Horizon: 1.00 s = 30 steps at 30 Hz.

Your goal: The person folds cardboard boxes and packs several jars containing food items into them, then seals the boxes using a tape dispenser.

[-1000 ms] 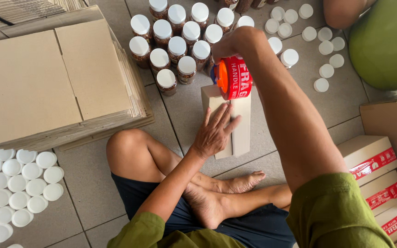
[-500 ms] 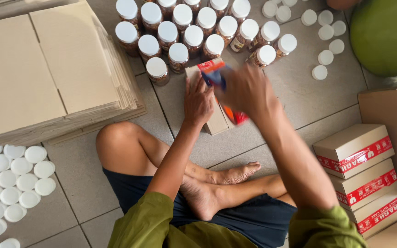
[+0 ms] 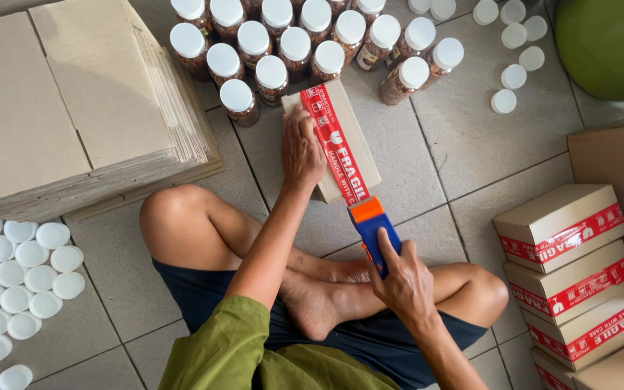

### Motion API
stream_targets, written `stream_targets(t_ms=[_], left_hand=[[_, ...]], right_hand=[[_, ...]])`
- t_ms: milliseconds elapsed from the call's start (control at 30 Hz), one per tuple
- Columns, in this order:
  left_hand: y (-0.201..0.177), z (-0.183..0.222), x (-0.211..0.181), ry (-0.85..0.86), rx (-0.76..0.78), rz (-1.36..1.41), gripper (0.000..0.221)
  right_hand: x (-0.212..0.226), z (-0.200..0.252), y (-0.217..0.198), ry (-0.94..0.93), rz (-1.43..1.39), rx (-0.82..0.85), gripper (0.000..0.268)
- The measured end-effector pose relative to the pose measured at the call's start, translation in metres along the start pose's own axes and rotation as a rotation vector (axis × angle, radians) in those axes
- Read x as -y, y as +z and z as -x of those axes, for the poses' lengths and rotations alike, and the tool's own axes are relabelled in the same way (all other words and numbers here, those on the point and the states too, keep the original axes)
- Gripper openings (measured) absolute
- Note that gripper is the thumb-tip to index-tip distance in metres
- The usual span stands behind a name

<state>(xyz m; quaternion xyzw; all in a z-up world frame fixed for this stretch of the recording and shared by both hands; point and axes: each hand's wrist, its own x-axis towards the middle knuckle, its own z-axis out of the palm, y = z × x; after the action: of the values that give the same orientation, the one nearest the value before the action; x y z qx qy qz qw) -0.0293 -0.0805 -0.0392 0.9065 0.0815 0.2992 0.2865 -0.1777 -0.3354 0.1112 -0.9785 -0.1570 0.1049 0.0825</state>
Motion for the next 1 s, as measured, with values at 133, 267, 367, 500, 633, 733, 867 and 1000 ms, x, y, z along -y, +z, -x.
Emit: stream_targets(t_ms=[133, 267, 367, 500, 633, 733, 867, 1000], left_hand=[[0.000, -0.007, 0.001, -0.026, 0.025, 0.048, 0.044], [0.013, -0.009, 0.048, -0.108, -0.104, 0.123, 0.056], [0.024, -0.024, 0.074, -0.547, 0.185, 0.614, 0.051], [0.027, -0.025, 0.087, -0.539, 0.358, 0.434, 0.051], [0.089, -0.019, 0.154, -0.665, 0.719, 0.446, 0.069], [0.049, -0.008, 0.115, -0.757, 0.781, 0.111, 0.078], [-0.071, -0.022, -0.008, -0.133, 0.149, 0.700, 0.088], [-0.083, -0.033, -0.030, 0.454, 0.003, 0.348, 0.099]], right_hand=[[-0.004, -0.019, 0.010, 0.025, -0.027, 0.068, 0.061], [-0.004, -0.024, 0.007, 0.041, -0.044, 0.113, 0.061], [-0.004, -0.031, 0.012, 0.051, -0.040, 0.141, 0.064], [-0.013, -0.018, 0.016, 0.018, -0.100, 0.000, 0.066], [0.015, -0.024, -0.062, -0.021, -0.116, -0.144, 0.067], [0.059, -0.055, -0.136, 0.007, -0.024, -0.070, 0.063], [0.075, -0.115, -0.145, -0.024, 0.016, -0.026, 0.060], [0.083, -0.137, -0.148, 0.002, 0.060, 0.031, 0.058]])
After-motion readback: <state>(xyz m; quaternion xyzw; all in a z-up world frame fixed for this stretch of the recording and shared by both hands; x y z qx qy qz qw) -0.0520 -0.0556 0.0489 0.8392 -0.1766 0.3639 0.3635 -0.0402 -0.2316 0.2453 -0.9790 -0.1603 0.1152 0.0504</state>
